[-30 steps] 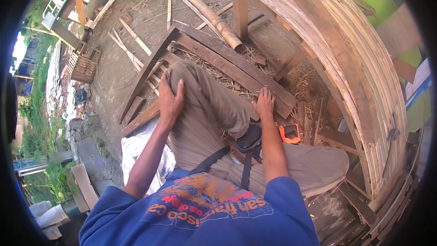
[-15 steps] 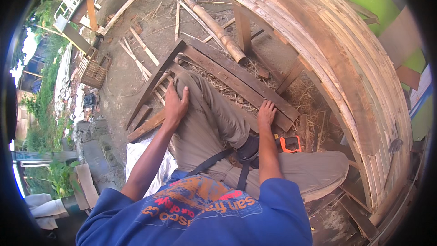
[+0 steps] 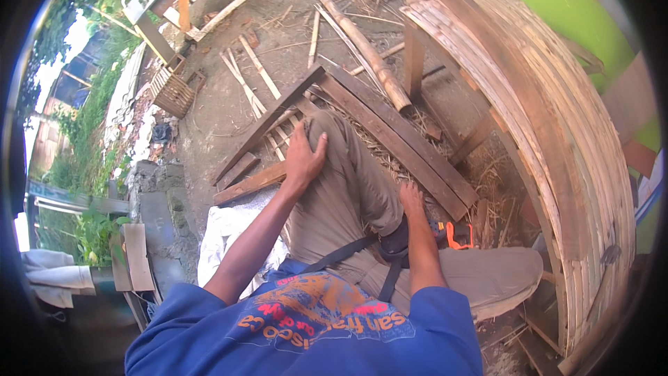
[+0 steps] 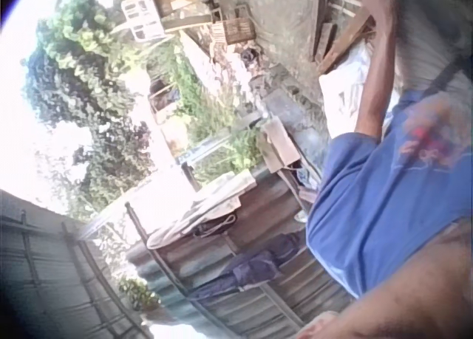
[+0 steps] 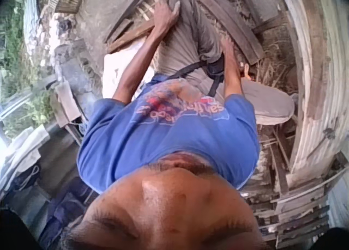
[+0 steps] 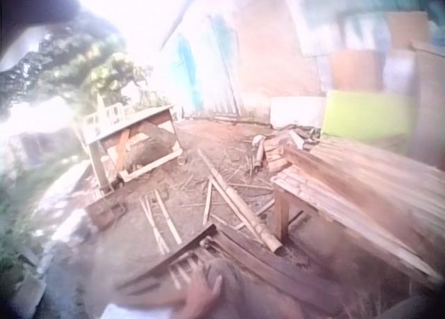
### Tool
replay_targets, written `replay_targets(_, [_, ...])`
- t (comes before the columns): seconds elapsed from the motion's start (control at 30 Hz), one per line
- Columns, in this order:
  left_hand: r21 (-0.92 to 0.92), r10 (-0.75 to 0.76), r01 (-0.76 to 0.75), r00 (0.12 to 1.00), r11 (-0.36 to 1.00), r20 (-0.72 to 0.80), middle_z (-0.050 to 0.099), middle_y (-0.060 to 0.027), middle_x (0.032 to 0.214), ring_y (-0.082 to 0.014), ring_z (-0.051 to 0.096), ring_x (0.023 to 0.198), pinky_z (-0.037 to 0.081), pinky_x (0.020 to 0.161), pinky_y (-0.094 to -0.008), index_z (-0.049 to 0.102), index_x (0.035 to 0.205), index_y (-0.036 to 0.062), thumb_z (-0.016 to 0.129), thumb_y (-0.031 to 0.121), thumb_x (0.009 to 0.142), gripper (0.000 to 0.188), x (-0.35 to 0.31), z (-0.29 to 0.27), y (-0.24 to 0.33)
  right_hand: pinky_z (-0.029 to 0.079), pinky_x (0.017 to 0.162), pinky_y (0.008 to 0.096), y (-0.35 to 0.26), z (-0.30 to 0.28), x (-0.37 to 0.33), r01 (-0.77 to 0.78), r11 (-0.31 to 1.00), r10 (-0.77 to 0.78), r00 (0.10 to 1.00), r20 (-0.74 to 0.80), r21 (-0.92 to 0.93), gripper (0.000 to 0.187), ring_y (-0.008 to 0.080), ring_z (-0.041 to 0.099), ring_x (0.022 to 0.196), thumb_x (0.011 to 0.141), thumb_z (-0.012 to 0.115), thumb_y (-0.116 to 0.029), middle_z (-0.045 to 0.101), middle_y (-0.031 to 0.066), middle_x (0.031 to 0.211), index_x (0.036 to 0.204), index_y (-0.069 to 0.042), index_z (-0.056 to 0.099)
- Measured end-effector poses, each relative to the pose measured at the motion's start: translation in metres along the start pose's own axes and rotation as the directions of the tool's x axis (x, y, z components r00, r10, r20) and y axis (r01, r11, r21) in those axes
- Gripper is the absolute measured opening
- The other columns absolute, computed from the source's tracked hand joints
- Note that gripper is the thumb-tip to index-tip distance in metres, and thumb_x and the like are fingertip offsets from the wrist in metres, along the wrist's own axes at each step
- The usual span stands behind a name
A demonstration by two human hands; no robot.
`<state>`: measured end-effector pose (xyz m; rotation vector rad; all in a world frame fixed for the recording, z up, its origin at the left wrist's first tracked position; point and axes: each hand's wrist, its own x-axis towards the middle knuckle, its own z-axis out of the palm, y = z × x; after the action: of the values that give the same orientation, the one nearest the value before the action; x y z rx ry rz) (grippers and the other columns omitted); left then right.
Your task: The person is sawing a wooden plank on a makeshift workbench using a hand saw. They hold the wood steady with one hand and saw with the other, then reposition the plank and continue sawing.
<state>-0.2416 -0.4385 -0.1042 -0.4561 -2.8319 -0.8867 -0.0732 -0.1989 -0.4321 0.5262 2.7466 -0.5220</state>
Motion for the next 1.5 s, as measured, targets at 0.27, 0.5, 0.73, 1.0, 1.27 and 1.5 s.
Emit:
replay_targets(0.27, [0.014,-0.031,0.031,0.999,0.999,-0.022,0.045,-0.0292,0.147,-0.0419,0.042,0.138,0.035,0.115,-0.0498,0.038,0.146,-0.0071,0.060,0.044,0.094,0.076,-0.007,-0.013,-0.007,0.047,0.101,0.0546,-0.014,-0.134,-0.006,0.146,0.985,-0.151,0.987,0.046,0.095,0.068,0.0455,0.052,0.126,0.072,0.089,-0.026,0.055,0.0251,0.127,0.121,-0.001,0.049])
replay_targets(0.5, [-0.077,-0.088,0.090,0.996,0.993,0.022,0.041,-0.0272,0.151,-0.0407,0.040,0.141,0.032,0.116,-0.0503,0.036,0.149,-0.0036,0.061,0.045,0.094,0.078,-0.008,-0.010,-0.013,0.043,0.099,0.0607,-0.029,-0.237,-0.009,0.333,0.923,-0.364,0.918,-0.159,-0.190,0.071,0.0458,0.054,0.119,0.089,0.071,-0.029,0.056,0.0284,0.127,0.143,0.004,0.038])
replay_targets(0.73, [-0.201,0.055,-0.103,0.971,0.974,-0.231,0.052,-0.0225,0.138,-0.0394,0.048,0.131,0.036,0.110,-0.0495,0.051,0.136,-0.0014,0.069,0.024,0.088,0.057,-0.021,-0.014,-0.029,0.041,0.102,0.0600,-0.105,-0.372,-0.031,0.432,0.843,-0.489,0.863,-0.123,-0.320,0.064,0.0464,0.054,0.118,0.099,0.058,-0.031,0.056,0.0308,0.126,0.146,0.004,0.034])
replay_targets(1.0, [-0.732,-0.176,0.153,0.983,0.664,0.046,0.065,-0.0189,0.120,-0.0336,0.062,0.113,0.047,0.099,-0.0390,0.062,0.120,-0.0010,0.065,0.018,0.095,0.032,-0.067,0.002,-0.001,0.049,0.103,0.0493,-0.165,-0.488,-0.071,0.340,0.869,-0.300,0.940,0.163,-0.359,0.057,0.0371,0.060,0.119,0.104,0.050,-0.042,0.060,0.0266,0.128,0.140,0.002,0.044])
replay_targets(1.27, [-0.603,-0.190,0.669,0.586,-0.435,0.787,0.029,-0.0265,0.159,-0.0363,0.035,0.146,0.034,0.115,-0.0549,0.018,0.156,-0.0063,0.035,0.074,0.096,0.101,-0.044,0.072,-0.008,0.047,0.104,0.0427,-0.134,-0.576,-0.152,0.121,0.983,-0.078,0.959,0.273,-0.142,0.067,0.0339,0.060,0.123,0.099,0.056,-0.057,0.065,0.0223,0.126,0.129,0.002,0.060])
replay_targets(1.5, [-0.442,-0.023,0.628,0.560,-0.640,0.828,0.031,-0.0132,0.163,-0.0361,0.031,0.148,0.026,0.117,-0.0603,0.031,0.157,0.0132,0.036,0.079,0.094,0.091,-0.012,0.145,0.026,0.046,0.104,0.0380,-0.080,-0.500,-0.224,-0.241,0.876,0.019,0.882,0.470,0.418,0.081,0.0278,0.059,0.121,0.087,0.072,-0.059,0.064,0.0183,0.125,0.135,0.003,0.056])
